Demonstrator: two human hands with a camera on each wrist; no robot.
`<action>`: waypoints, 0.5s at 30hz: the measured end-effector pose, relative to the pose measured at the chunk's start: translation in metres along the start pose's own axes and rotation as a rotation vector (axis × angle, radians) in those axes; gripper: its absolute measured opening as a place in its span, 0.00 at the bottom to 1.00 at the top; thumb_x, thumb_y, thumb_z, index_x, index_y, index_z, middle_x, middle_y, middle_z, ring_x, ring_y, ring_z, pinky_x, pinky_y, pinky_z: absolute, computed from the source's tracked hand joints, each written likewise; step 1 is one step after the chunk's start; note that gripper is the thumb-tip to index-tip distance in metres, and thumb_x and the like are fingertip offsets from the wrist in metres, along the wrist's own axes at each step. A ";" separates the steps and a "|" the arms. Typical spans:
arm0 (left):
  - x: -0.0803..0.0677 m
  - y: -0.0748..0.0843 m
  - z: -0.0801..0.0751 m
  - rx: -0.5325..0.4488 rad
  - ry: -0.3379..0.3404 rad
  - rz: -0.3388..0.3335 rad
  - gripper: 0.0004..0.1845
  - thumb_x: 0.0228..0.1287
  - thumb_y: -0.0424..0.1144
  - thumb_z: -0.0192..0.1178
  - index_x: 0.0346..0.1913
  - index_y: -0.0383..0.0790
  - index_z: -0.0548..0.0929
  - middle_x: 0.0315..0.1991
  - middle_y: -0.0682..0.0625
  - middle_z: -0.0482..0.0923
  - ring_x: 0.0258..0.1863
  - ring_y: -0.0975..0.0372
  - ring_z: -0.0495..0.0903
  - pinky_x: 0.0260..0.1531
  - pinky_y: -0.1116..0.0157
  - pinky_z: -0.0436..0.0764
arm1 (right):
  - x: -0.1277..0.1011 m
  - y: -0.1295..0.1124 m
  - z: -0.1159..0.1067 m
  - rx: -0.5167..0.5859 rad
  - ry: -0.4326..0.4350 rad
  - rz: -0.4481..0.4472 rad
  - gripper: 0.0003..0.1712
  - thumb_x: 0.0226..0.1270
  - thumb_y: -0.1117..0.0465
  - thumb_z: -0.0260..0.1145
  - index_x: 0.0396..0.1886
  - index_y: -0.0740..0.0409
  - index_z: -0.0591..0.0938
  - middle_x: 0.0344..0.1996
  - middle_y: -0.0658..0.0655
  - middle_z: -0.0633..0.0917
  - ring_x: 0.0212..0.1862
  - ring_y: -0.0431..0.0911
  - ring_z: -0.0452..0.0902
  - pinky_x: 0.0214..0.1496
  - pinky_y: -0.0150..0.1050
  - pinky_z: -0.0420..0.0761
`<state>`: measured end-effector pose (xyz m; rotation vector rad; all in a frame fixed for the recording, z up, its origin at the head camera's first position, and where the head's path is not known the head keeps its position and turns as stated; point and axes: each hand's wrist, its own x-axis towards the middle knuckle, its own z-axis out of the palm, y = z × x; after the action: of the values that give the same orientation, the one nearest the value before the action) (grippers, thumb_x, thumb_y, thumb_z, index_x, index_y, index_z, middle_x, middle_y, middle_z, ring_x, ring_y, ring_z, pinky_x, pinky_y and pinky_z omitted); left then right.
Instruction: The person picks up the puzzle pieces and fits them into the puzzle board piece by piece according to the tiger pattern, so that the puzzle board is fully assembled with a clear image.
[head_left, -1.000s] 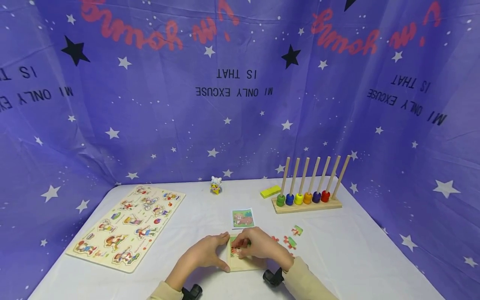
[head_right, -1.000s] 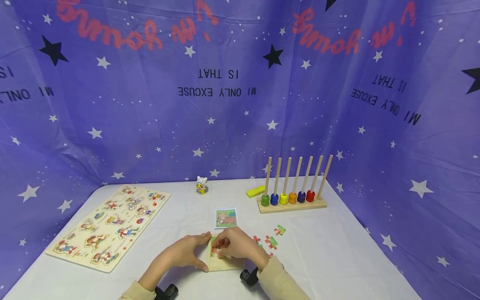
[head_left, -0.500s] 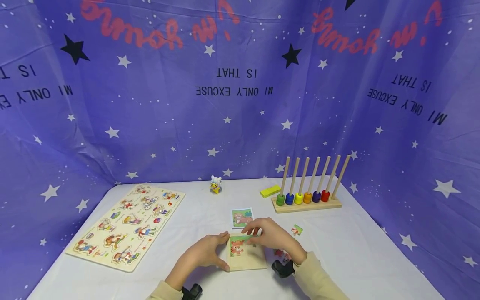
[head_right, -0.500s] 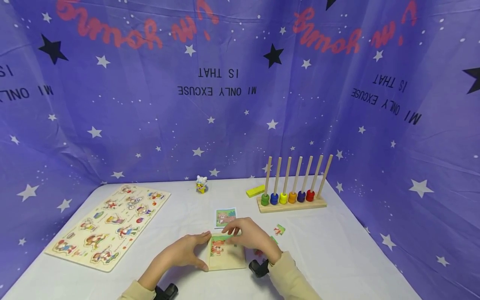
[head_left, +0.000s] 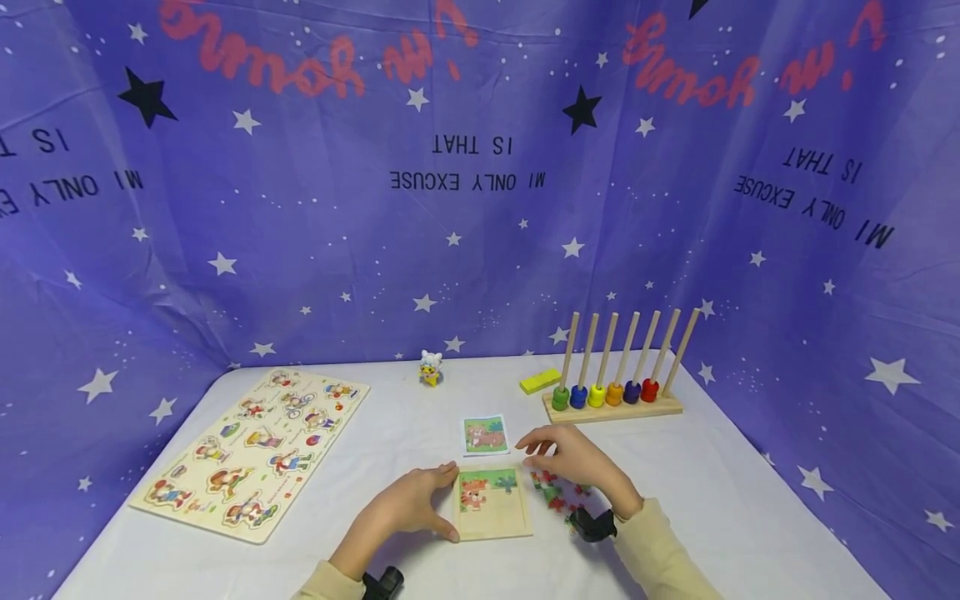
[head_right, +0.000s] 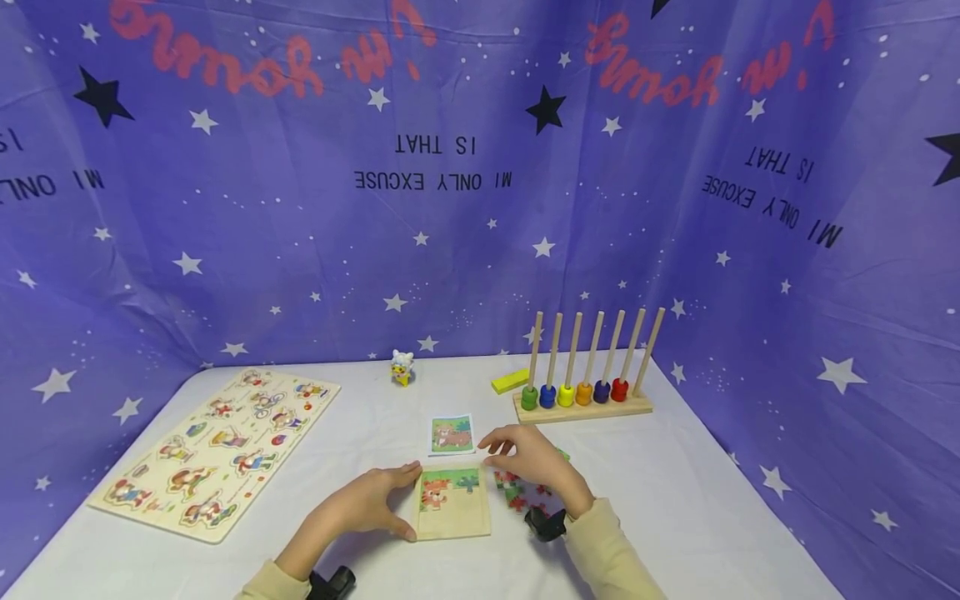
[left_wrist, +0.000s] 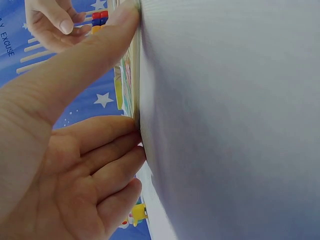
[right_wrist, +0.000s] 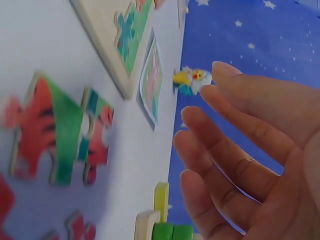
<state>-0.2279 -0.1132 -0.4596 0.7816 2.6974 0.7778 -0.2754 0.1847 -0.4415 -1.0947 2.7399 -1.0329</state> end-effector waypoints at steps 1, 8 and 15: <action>0.000 0.000 -0.001 0.000 0.000 -0.001 0.52 0.36 0.53 0.77 0.66 0.29 0.70 0.68 0.39 0.65 0.66 0.43 0.65 0.65 0.46 0.64 | 0.000 0.002 -0.001 0.000 0.002 -0.006 0.14 0.64 0.61 0.68 0.47 0.61 0.85 0.36 0.52 0.86 0.36 0.39 0.78 0.36 0.33 0.81; 0.000 -0.003 -0.002 0.011 0.001 -0.009 0.53 0.36 0.54 0.77 0.66 0.29 0.69 0.68 0.39 0.65 0.66 0.43 0.65 0.65 0.47 0.64 | -0.004 0.013 -0.010 0.020 -0.023 -0.025 0.16 0.66 0.61 0.67 0.50 0.63 0.83 0.40 0.59 0.85 0.39 0.41 0.79 0.41 0.39 0.82; 0.002 -0.001 0.000 0.006 -0.002 0.008 0.53 0.37 0.54 0.77 0.66 0.29 0.69 0.68 0.39 0.65 0.66 0.43 0.65 0.65 0.47 0.64 | -0.016 0.022 -0.017 0.014 -0.070 0.008 0.16 0.65 0.63 0.67 0.52 0.60 0.83 0.41 0.57 0.85 0.40 0.40 0.79 0.41 0.36 0.82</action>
<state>-0.2298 -0.1134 -0.4603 0.7945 2.6976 0.7698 -0.2806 0.2166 -0.4446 -1.0956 2.6763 -0.9919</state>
